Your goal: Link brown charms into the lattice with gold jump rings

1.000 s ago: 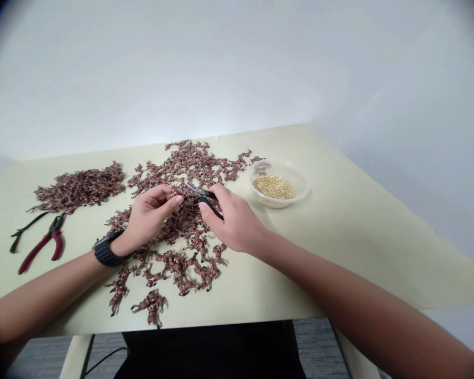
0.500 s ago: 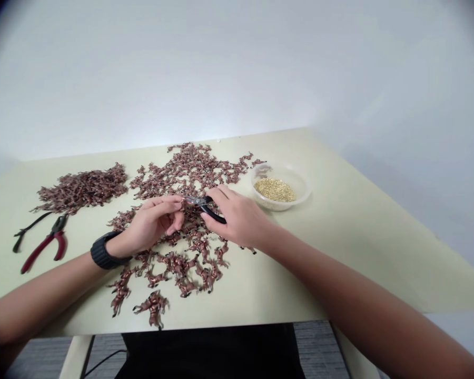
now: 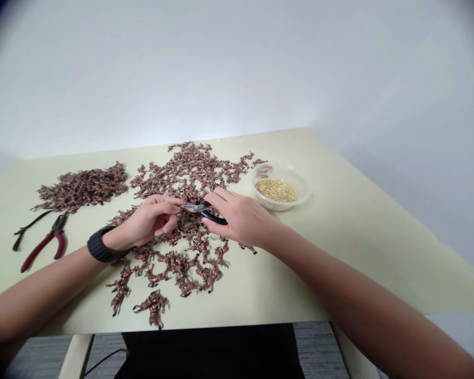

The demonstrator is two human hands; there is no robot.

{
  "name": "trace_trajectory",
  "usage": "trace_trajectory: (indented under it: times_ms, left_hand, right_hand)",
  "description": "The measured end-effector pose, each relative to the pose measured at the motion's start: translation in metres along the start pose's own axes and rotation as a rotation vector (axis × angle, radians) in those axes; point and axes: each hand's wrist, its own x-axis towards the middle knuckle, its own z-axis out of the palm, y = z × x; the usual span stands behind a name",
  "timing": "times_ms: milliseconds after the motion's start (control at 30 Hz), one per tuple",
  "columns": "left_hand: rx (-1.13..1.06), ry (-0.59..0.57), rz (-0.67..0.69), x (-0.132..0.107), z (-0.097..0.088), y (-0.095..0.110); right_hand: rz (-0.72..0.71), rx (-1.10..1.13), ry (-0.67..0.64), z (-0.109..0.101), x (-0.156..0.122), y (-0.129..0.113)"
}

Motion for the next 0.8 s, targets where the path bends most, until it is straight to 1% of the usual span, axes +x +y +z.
trace_trajectory:
  times_ms: [167, 333, 433, 500, 533, 633, 800]
  left_hand:
    - [-0.016, -0.063, -0.021, 0.000, 0.000, 0.002]
    - [-0.201, -0.173, -0.118, 0.004, -0.009, 0.002]
    - [-0.293, -0.216, -0.185, 0.007, -0.015, 0.002]
    - [-0.321, -0.239, -0.208, 0.007, -0.017, 0.002]
    - [-0.327, -0.242, -0.205, 0.007, -0.017, 0.003]
    - [-0.358, -0.202, -0.158, 0.005, -0.012, 0.007]
    - [-0.399, -0.153, -0.013, 0.001, 0.004, 0.010]
  right_hand:
    - [-0.006, 0.016, -0.009, -0.001, 0.000, 0.000]
    - [-0.006, 0.031, 0.023, -0.002, 0.000, -0.001]
    - [0.021, 0.034, 0.035, -0.001, 0.000, -0.003]
    - [0.040, 0.038, 0.046, 0.000, 0.000, -0.005]
    - [0.051, 0.044, 0.054, 0.001, -0.001, -0.007]
    - [0.090, 0.082, 0.105, 0.005, -0.002, -0.011]
    - [0.157, 0.147, 0.227, 0.014, -0.001, -0.016]
